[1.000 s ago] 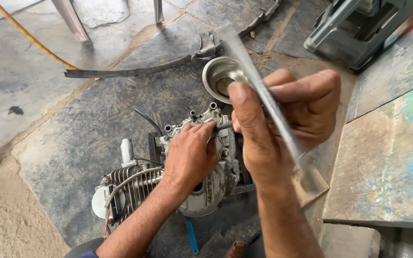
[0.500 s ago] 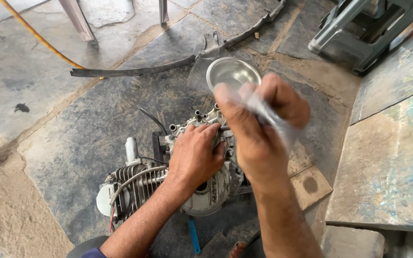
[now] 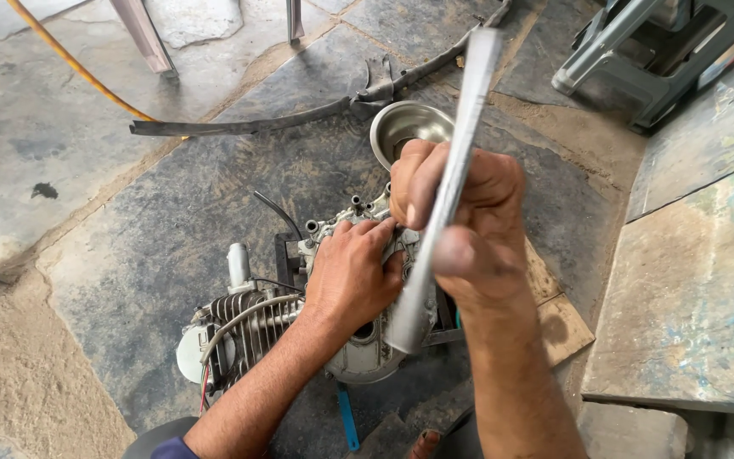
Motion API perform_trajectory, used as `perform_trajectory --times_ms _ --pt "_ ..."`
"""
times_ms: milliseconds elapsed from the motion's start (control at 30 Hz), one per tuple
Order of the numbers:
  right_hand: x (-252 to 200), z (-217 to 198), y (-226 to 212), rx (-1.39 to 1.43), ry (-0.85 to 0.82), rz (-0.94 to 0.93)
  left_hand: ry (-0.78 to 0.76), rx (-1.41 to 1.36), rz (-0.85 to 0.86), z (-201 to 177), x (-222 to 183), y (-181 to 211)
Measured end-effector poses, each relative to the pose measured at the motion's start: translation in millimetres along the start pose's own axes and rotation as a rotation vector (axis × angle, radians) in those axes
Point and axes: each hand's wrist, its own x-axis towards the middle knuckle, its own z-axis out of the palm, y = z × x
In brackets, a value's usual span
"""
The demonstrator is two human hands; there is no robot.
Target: Repairing and assembling components of a motorcycle engine crankcase.
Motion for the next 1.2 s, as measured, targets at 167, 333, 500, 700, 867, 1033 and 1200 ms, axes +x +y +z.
perform_trajectory --times_ms 167,333,500,700,867,1033,1200 --pt "-3.2 18.1 6.2 -0.178 0.222 -0.051 -0.123 0.019 -0.029 -2.4 0.4 0.4" --pt "-2.6 19.1 12.5 -0.133 0.296 -0.134 -0.064 -0.031 -0.08 -11.6 -5.5 8.9" --pt "-1.7 29.2 0.6 -0.178 0.352 -0.172 0.284 -0.219 0.119 -23.6 -20.2 9.0" --pt "-37.3 45.2 -101.3 -0.085 0.139 -0.093 0.344 -0.222 0.303 -54.5 -56.6 24.6" --pt "-64.8 79.0 -105.7 -0.053 0.328 0.08 0.084 -0.231 0.449 -58.4 -91.5 37.5" --pt "-84.1 79.3 -89.6 -0.044 0.198 0.084 -0.098 -0.281 0.435 -45.2 -108.3 32.7" --pt "-101.1 75.2 -65.4 0.061 0.053 0.088 -0.079 -0.16 0.46 -29.5 -110.8 20.3"
